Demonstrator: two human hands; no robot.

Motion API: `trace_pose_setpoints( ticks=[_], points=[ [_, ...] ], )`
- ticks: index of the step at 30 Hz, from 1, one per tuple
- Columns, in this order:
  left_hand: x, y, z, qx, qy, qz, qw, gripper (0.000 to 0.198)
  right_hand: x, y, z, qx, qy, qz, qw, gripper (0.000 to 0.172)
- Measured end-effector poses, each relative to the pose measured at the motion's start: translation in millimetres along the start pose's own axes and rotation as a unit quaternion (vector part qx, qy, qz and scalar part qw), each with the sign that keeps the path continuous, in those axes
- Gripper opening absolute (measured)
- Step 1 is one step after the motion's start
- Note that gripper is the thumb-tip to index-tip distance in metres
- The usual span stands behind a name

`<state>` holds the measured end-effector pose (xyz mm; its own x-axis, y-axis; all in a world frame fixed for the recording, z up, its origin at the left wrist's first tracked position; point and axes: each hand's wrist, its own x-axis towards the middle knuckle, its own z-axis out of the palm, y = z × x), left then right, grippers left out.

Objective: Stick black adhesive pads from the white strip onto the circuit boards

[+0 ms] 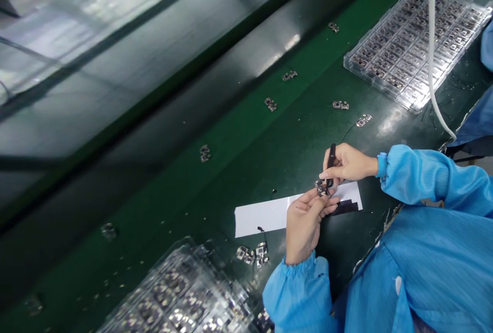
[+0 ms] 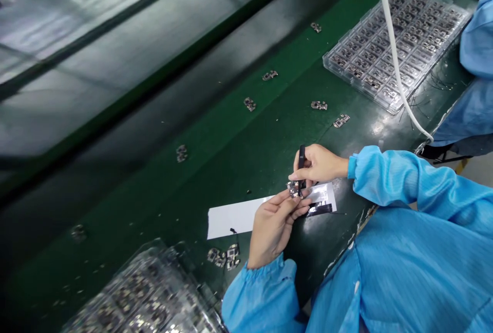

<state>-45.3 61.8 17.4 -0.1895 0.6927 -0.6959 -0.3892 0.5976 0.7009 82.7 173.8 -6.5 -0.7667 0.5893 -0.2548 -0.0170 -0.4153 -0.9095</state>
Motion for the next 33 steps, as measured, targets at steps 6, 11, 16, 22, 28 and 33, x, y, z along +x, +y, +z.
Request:
trace_pose_setpoints(
  ticks=[6,11,16,22,28,33],
  points=[
    [-0.9,0.5,0.4,0.009,0.008,0.001,1.000,0.033,-0.4,-0.4,1.1,0.006,0.000,-0.002,1.000,0.037],
    [-0.9,0.9,0.2,0.015,0.005,0.002,1.000,0.036,-0.8,-0.3,1.4,0.008,-0.005,-0.004,1.000,0.036],
    [0.4,-0.5,1.1,0.013,0.011,0.002,1.000,0.034,-1.1,-1.7,1.7,0.003,-0.002,-0.008,1.000,0.035],
    [1.3,-1.5,0.2,0.015,0.018,0.006,1.000,0.033,-3.9,-2.6,3.1,-0.020,0.011,-0.015,1.000,0.035],
    [1.1,-2.6,-0.7,0.016,0.013,-0.006,1.000,0.033,-10.1,-8.6,4.2,-0.106,0.025,-0.086,0.990,0.033],
    [-5.5,1.4,-6.9,-0.015,0.034,-0.007,0.999,0.034,-9.7,-14.5,-5.3,-0.082,0.120,-0.122,0.982,0.035]
  ],
)
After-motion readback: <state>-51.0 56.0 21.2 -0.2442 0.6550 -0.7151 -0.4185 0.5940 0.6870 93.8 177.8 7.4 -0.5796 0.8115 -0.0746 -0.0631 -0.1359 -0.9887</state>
